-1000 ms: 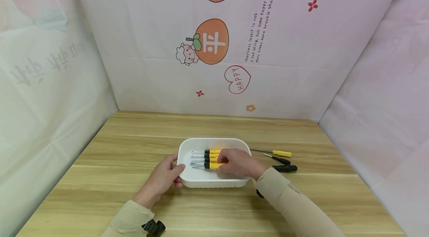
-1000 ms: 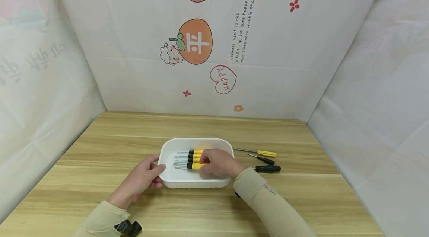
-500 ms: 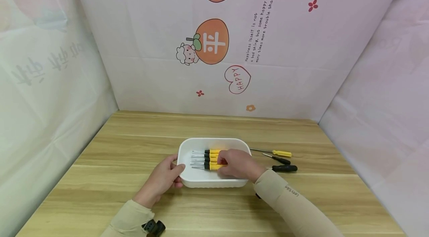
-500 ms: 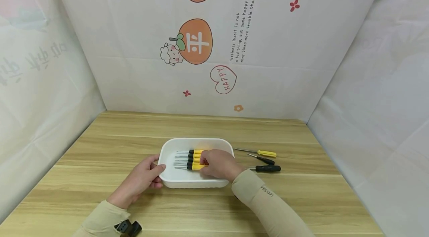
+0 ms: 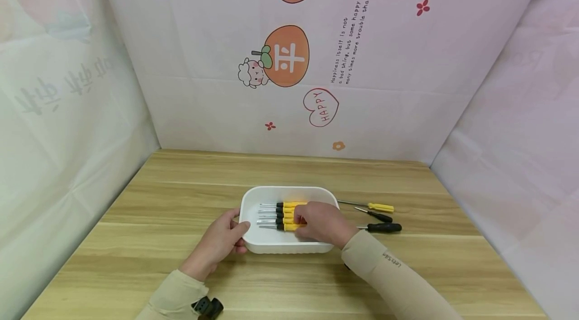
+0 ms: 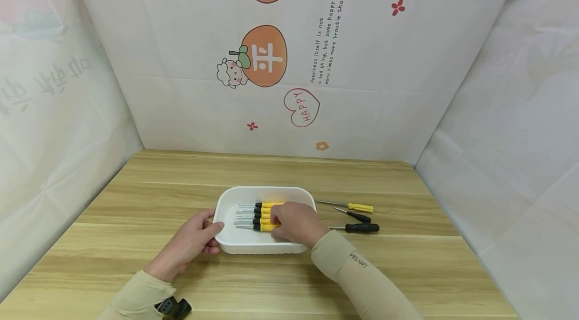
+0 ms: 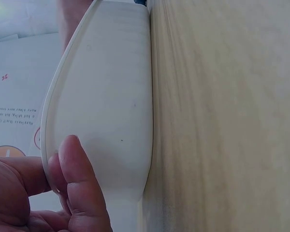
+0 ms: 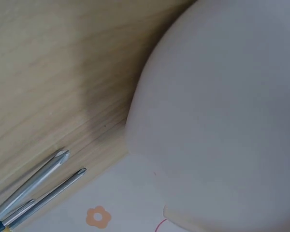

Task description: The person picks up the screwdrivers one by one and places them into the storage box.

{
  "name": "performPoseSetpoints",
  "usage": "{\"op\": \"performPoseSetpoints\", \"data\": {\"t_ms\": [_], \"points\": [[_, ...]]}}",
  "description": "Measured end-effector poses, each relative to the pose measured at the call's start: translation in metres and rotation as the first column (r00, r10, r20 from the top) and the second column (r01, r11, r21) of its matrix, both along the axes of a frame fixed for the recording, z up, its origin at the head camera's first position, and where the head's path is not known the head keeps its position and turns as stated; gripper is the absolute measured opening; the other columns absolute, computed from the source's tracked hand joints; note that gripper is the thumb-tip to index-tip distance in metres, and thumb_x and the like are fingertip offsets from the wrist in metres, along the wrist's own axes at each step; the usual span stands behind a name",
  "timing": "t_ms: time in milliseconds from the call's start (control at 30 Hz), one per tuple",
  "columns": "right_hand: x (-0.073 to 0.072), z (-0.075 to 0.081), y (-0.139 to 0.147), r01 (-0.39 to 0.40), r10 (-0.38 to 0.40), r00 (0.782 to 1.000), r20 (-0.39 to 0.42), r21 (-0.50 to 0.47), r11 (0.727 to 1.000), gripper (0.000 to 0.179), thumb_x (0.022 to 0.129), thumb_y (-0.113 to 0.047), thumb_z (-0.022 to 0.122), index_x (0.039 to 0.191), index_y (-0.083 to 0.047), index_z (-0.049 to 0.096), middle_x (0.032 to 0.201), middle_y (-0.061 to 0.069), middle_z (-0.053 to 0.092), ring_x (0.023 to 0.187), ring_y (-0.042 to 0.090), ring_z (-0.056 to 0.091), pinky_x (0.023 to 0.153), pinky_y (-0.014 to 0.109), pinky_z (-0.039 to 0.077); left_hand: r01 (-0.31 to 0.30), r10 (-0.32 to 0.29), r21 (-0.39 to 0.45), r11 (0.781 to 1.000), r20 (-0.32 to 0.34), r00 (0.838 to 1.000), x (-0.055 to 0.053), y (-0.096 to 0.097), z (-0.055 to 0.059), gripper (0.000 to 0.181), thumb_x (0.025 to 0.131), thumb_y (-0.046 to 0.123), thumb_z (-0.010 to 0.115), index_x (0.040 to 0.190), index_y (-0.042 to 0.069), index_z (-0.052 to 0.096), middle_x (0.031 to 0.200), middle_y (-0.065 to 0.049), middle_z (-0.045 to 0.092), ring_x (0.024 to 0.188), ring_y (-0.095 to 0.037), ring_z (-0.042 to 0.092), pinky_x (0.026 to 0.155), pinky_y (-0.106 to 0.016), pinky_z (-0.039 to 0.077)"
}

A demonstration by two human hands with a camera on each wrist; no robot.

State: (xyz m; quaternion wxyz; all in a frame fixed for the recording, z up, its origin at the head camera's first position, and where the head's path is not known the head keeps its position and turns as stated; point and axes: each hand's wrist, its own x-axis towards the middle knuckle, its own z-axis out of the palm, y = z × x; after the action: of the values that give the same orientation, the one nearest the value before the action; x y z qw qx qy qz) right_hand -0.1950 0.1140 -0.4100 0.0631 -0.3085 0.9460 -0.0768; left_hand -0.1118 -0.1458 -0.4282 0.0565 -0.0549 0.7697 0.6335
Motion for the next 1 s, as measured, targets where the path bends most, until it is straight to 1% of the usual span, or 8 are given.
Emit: {"op": "performPoseSetpoints", "data": {"t_ms": [133,267,433,667,800,1000], "points": [[0.0011,0.0002,-0.0007,-0.001,0.002,1.000,-0.022,0.003,1.000,0.018,0.088,-0.028,0.082,0.084,-0.024,0.065,0.074,-0.010,0.057,0.071,0.011,0.051,0.067,0.028,0.043,-0.001,0.001,-0.004,1.000,0.000,1.000,0.0000,-0.0001,-0.0001,0.053,0.104,0.015,0.061,0.153,-0.001,0.045,0.097,-0.015,0.059,0.072,-0.019,0.061,0.059,-0.029,0.061],[0.0018,0.0000,-0.0010,-0.003,0.003,0.999,-0.036,0.000,1.000,0.017,0.087,-0.027,0.083,0.085,-0.023,0.066,0.075,-0.011,0.057,0.072,0.011,0.051,0.068,0.028,0.044,0.003,-0.003,-0.013,1.000,-0.012,1.000,-0.0002,-0.0004,-0.0009,0.053,0.105,0.016,0.060,0.152,-0.002,0.045,0.097,-0.015,0.058,0.072,-0.019,0.061,0.058,-0.030,0.060],[0.0011,-0.0019,-0.0014,0.009,-0.009,0.999,-0.039,-0.002,1.000,0.016,0.087,-0.027,0.083,0.086,-0.023,0.068,0.076,-0.011,0.057,0.073,0.011,0.051,0.069,0.029,0.045,0.000,0.000,-0.015,1.000,-0.008,1.000,0.0002,-0.0002,-0.0007,0.053,0.104,0.017,0.061,0.152,-0.001,0.046,0.098,-0.015,0.059,0.072,-0.019,0.060,0.058,-0.029,0.060],[-0.0004,-0.0046,-0.0015,0.014,-0.014,0.999,-0.050,-0.017,1.000,0.015,0.085,-0.026,0.084,0.086,-0.023,0.069,0.076,-0.012,0.058,0.072,0.011,0.052,0.071,0.028,0.046,-0.003,0.002,-0.014,1.000,-0.013,1.000,-0.0008,-0.0001,-0.0021,0.053,0.105,0.017,0.061,0.152,-0.002,0.045,0.098,-0.016,0.058,0.072,-0.019,0.060,0.058,-0.030,0.061],[-0.0006,-0.0055,-0.0011,0.008,-0.010,0.999,-0.051,-0.028,1.000,0.014,0.086,-0.025,0.083,0.084,-0.024,0.069,0.075,-0.013,0.059,0.072,0.010,0.052,0.070,0.028,0.046,0.002,-0.002,-0.008,1.000,-0.007,1.000,-0.0001,0.0001,-0.0014,0.053,0.104,0.017,0.061,0.152,-0.001,0.045,0.099,-0.016,0.059,0.073,-0.019,0.060,0.059,-0.029,0.061],[-0.0013,-0.0054,-0.0020,0.002,-0.003,0.999,-0.042,-0.023,1.000,0.015,0.088,-0.027,0.082,0.083,-0.025,0.068,0.075,-0.013,0.059,0.072,0.009,0.052,0.071,0.027,0.047,0.008,-0.008,-0.007,1.000,-0.013,1.000,-0.0005,-0.0004,-0.0019,0.053,0.105,0.017,0.060,0.153,-0.003,0.044,0.099,-0.016,0.059,0.073,-0.020,0.060,0.059,-0.029,0.060]]}}
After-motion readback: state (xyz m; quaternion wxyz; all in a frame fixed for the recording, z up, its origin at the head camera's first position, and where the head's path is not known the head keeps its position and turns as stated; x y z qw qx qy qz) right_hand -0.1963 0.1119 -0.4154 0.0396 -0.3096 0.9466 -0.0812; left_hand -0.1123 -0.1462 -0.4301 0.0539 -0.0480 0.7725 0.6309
